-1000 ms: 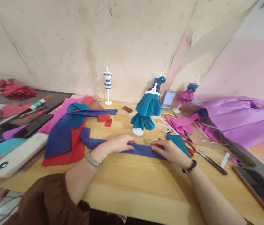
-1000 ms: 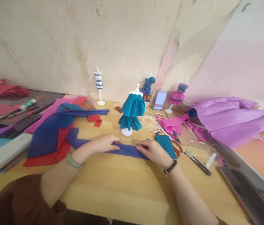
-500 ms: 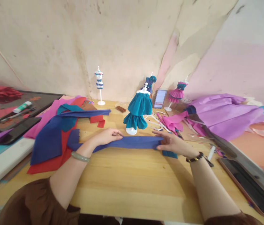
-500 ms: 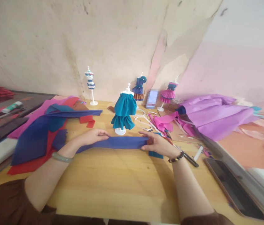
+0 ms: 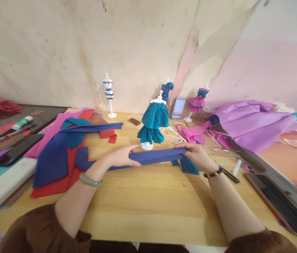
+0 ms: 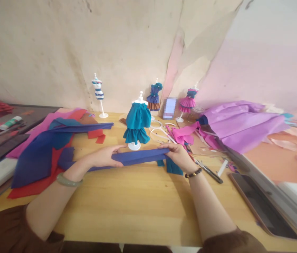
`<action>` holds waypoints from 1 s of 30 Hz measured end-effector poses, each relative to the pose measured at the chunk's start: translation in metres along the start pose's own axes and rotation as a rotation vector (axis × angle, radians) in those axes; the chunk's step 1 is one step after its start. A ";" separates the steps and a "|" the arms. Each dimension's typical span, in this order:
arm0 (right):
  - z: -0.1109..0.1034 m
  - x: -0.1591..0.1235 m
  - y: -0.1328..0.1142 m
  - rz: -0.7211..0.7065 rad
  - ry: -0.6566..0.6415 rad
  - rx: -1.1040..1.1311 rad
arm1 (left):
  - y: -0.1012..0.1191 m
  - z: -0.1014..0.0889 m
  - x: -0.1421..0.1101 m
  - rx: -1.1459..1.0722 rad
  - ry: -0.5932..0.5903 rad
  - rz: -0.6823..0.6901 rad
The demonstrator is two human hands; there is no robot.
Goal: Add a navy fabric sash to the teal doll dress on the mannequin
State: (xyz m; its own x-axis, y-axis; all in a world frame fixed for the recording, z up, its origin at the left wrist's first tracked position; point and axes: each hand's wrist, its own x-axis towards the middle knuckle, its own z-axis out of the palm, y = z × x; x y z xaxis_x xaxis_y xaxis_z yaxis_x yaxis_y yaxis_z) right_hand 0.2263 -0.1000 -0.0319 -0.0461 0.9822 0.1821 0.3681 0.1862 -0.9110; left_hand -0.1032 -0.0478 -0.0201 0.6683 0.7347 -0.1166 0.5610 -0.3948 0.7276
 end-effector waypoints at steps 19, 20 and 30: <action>-0.024 0.005 0.024 0.139 0.291 0.241 | 0.000 -0.002 -0.002 -0.067 0.014 -0.003; -0.025 0.005 0.024 0.142 0.297 0.275 | 0.001 -0.002 -0.002 -0.083 0.024 0.004; -0.035 0.004 0.020 0.115 0.291 0.349 | 0.003 0.000 0.001 -0.066 0.060 -0.036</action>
State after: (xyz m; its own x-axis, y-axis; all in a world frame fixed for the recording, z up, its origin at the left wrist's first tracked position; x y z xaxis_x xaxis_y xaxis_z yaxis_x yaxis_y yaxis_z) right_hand 0.2659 -0.0931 -0.0365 0.2579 0.9583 0.1233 0.0192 0.1225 -0.9923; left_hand -0.1010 -0.0479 -0.0182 0.6168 0.7803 -0.1038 0.5490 -0.3319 0.7671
